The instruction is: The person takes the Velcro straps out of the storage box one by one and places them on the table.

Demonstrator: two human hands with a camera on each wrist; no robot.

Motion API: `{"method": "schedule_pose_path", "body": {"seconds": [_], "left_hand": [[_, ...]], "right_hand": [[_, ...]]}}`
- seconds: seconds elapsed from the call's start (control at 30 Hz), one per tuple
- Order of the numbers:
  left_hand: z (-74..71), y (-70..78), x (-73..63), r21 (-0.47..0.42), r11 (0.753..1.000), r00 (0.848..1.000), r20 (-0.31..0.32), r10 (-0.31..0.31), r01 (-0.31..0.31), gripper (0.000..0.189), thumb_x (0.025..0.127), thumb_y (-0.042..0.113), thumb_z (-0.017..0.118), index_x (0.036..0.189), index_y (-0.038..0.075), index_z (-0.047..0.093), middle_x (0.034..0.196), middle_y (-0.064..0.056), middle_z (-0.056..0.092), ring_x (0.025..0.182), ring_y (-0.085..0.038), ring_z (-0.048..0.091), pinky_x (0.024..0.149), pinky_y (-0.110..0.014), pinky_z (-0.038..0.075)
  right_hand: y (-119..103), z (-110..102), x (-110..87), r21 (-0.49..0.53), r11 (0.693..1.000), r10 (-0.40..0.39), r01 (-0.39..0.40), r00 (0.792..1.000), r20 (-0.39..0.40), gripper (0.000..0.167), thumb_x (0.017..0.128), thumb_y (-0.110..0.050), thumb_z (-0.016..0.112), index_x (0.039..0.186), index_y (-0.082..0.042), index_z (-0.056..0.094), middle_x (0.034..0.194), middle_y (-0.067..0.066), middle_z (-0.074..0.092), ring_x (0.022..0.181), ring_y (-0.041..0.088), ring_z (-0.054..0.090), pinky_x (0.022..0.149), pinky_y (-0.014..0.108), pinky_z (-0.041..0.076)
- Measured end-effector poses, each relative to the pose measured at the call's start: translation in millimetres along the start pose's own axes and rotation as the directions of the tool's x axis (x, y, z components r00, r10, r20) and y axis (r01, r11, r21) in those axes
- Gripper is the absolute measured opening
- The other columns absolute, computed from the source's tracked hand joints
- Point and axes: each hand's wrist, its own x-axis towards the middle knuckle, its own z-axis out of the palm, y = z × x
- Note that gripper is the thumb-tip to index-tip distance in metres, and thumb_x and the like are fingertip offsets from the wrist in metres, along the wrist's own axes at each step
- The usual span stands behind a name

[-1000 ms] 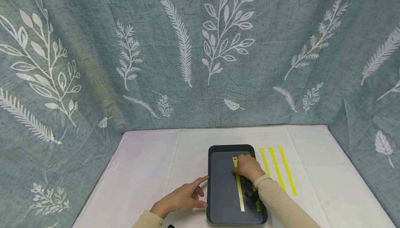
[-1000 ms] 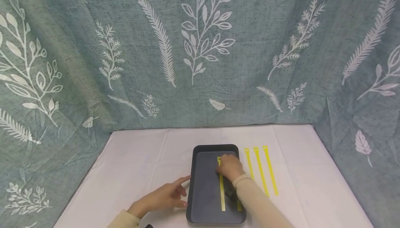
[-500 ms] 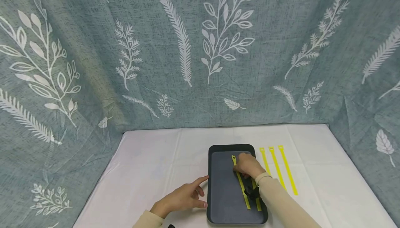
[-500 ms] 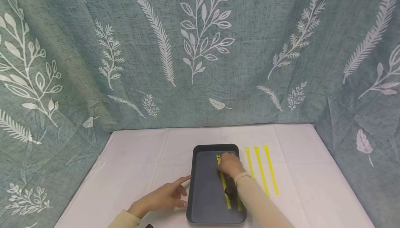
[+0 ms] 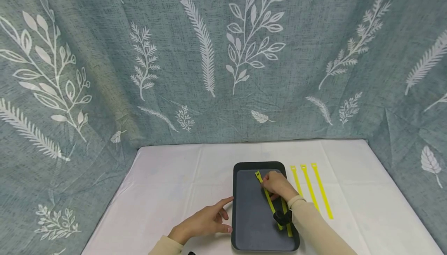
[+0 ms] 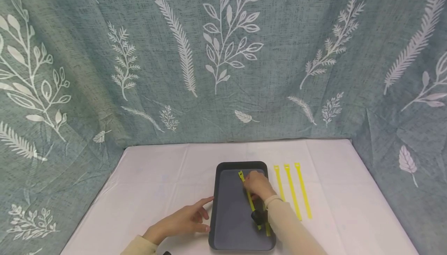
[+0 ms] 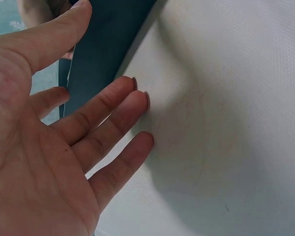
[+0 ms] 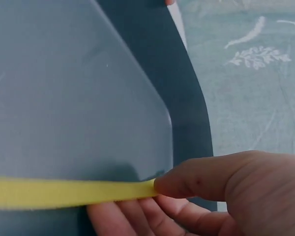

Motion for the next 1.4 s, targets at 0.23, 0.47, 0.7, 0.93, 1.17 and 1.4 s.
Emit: {"method": "schedule_pose_path", "body": {"seconds": [0.23, 0.47, 0.7, 0.93, 1.17, 1.4], "left_hand": [[0.2, 0.2, 0.3, 0.007, 1.0, 1.0, 0.0, -0.004, 0.004, 0.084, 0.087, 0.03, 0.081, 0.158, 0.02, 0.035, 0.107, 0.001, 0.066, 0.085, -0.01, 0.057, 0.072, -0.027, 0.046], [0.5, 0.9, 2.0, 0.008, 1.0, 1.0, -0.002, -0.014, 0.014, 0.084, 0.087, 0.03, 0.082, 0.157, 0.02, 0.037, 0.104, 0.001, 0.065, 0.083, -0.01, 0.058, 0.073, -0.027, 0.047], [-0.2, 3.1, 2.8, 0.01, 1.0, 1.0, 0.002, -0.01, 0.01, 0.085, 0.087, 0.028, 0.082, 0.157, 0.018, 0.036, 0.104, -0.001, 0.065, 0.082, -0.01, 0.058, 0.072, -0.027, 0.047], [-1.1, 4.3, 3.3, 0.033, 0.999, 1.0, 0.003, -0.005, 0.005, 0.085, 0.087, 0.03, 0.081, 0.157, 0.018, 0.035, 0.105, 0.0, 0.066, 0.079, -0.009, 0.057, 0.071, -0.026, 0.046], [-1.2, 4.0, 6.0, 0.043, 0.999, 1.0, -0.002, 0.0, 0.0, 0.085, 0.087, 0.029, 0.082, 0.157, 0.02, 0.035, 0.105, 0.0, 0.065, 0.079, -0.009, 0.056, 0.071, -0.027, 0.046], [-1.2, 6.6, 4.8, 0.053, 0.999, 1.0, 0.005, -0.012, 0.011, 0.085, 0.087, 0.03, 0.081, 0.158, 0.019, 0.035, 0.104, 0.002, 0.065, 0.081, -0.008, 0.056, 0.074, -0.028, 0.046]], "right_hand": [[-1.9, -0.6, -2.8, 0.324, 0.945, 0.021, -0.041, 0.998, 0.065, 0.019, 0.099, -0.008, 0.053, 0.106, 0.002, 0.067, 0.082, 0.013, 0.065, 0.065, 0.019, 0.065, 0.057, 0.031, 0.059], [-1.5, 0.1, 2.9, 0.521, 0.853, -0.026, -0.02, 0.996, 0.081, 0.023, 0.098, -0.01, 0.055, 0.113, 0.004, 0.066, 0.089, 0.014, 0.068, 0.071, 0.017, 0.068, 0.067, 0.034, 0.062], [-5.1, -10.2, 2.0, 0.613, 0.788, -0.142, 0.051, 0.985, 0.102, 0.031, 0.098, -0.016, 0.06, 0.118, 0.008, 0.064, 0.101, 0.014, 0.071, 0.086, 0.017, 0.071, 0.087, 0.038, 0.06], [-7.6, -16.5, 2.0, 0.671, 0.736, -0.18, 0.087, 0.981, 0.07, 0.031, 0.099, -0.018, 0.062, 0.118, 0.007, 0.061, 0.099, 0.009, 0.069, 0.086, 0.017, 0.069, 0.089, 0.039, 0.059], [-8.9, -25.2, -2.1, 0.74, 0.665, -0.216, 0.097, 0.974, 0.067, 0.03, 0.1, -0.016, 0.061, 0.121, 0.005, 0.057, 0.094, 0.002, 0.065, 0.084, 0.014, 0.067, 0.086, 0.038, 0.059], [-8.8, -36.3, -4.7, 0.762, 0.637, -0.228, 0.117, 0.973, 0.042, 0.024, 0.1, -0.015, 0.062, 0.118, 0.0, 0.059, 0.094, 0.001, 0.064, 0.085, 0.015, 0.065, 0.084, 0.037, 0.06]]}}
